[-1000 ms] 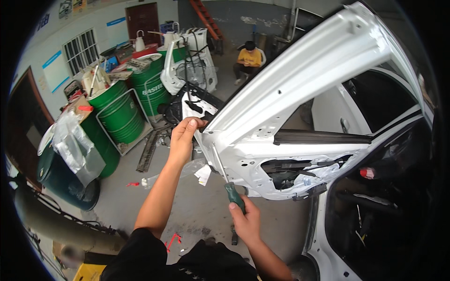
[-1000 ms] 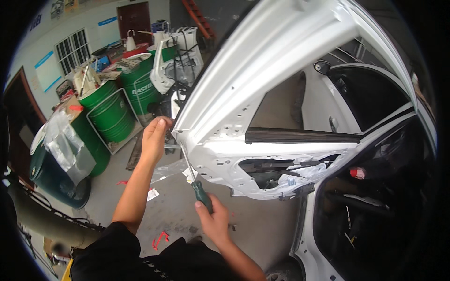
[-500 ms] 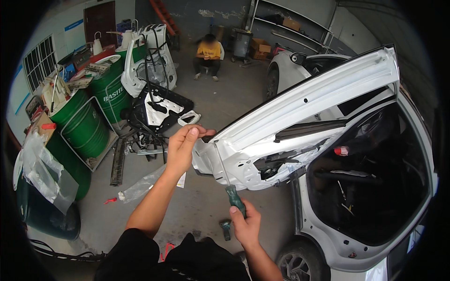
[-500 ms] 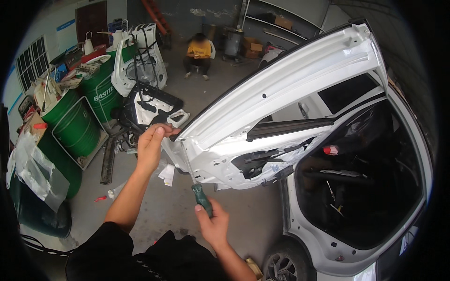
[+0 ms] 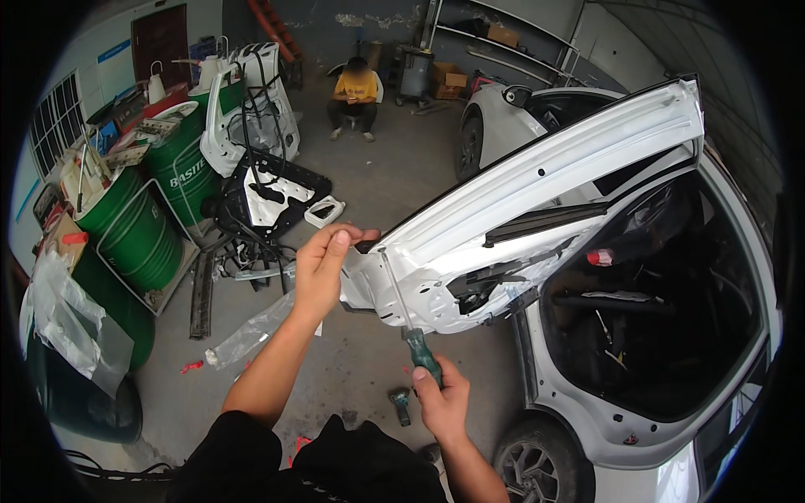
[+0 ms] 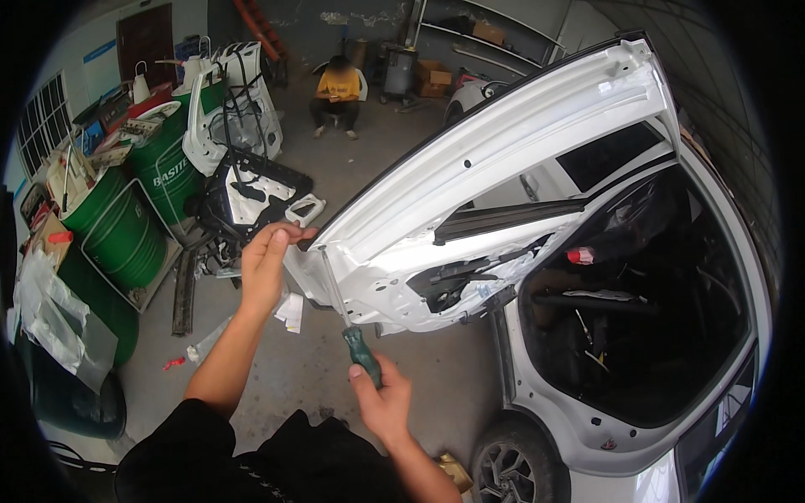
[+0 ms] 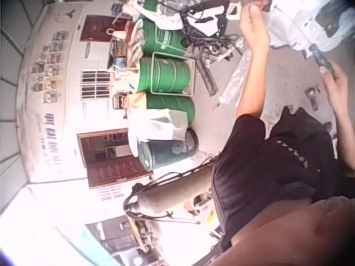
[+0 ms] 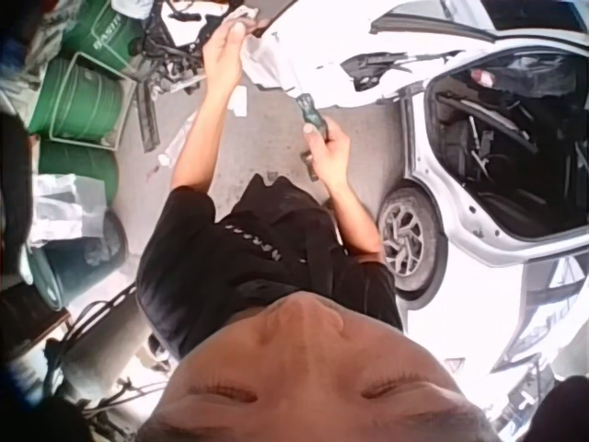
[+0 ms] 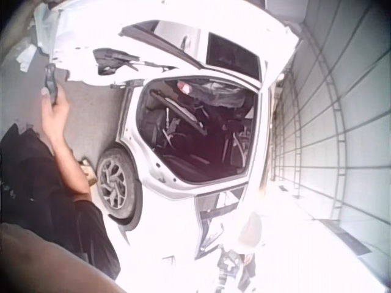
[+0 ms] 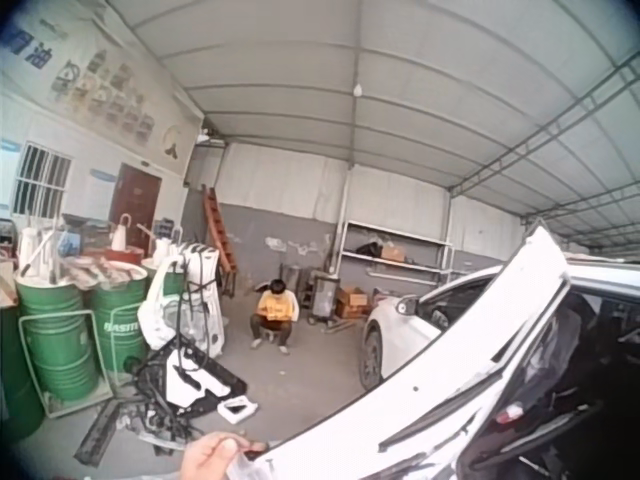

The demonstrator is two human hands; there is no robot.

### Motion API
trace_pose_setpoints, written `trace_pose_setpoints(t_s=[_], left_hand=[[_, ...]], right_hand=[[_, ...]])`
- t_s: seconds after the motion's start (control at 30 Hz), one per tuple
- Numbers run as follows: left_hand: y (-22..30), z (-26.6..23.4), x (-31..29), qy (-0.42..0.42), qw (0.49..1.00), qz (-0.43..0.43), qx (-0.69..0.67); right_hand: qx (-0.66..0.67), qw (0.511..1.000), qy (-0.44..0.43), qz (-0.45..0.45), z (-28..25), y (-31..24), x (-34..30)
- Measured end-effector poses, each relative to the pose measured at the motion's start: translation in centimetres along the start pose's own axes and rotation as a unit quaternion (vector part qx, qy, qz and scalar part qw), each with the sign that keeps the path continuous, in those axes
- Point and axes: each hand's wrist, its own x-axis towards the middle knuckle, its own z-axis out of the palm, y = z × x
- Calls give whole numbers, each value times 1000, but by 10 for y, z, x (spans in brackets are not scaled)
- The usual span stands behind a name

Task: The person applies lubricant to a long black rubber weatherstrip, then installs it along the top edge of a white car door frame. They use a screwdriver to press the seal into place and secure it with screws along the door jamb.

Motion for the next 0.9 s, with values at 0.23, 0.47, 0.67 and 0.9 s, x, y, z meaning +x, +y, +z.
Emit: trace_pose_setpoints(t_s=[0.23, 0.47, 0.67, 0.9], left_hand=[[0, 4, -5, 12, 998, 29, 55], [-3, 4, -5, 13, 998, 45, 52], [-5, 5, -6, 22, 997, 55, 50], [-5, 5, -5, 24, 994, 69, 77]], right_hand=[[253, 937, -88, 226, -15, -24, 10], [-376, 902, 60, -203, -3, -9, 7], [268, 941, -64, 194, -11, -22, 3], [-421, 876, 55, -228, 0, -28, 5]])
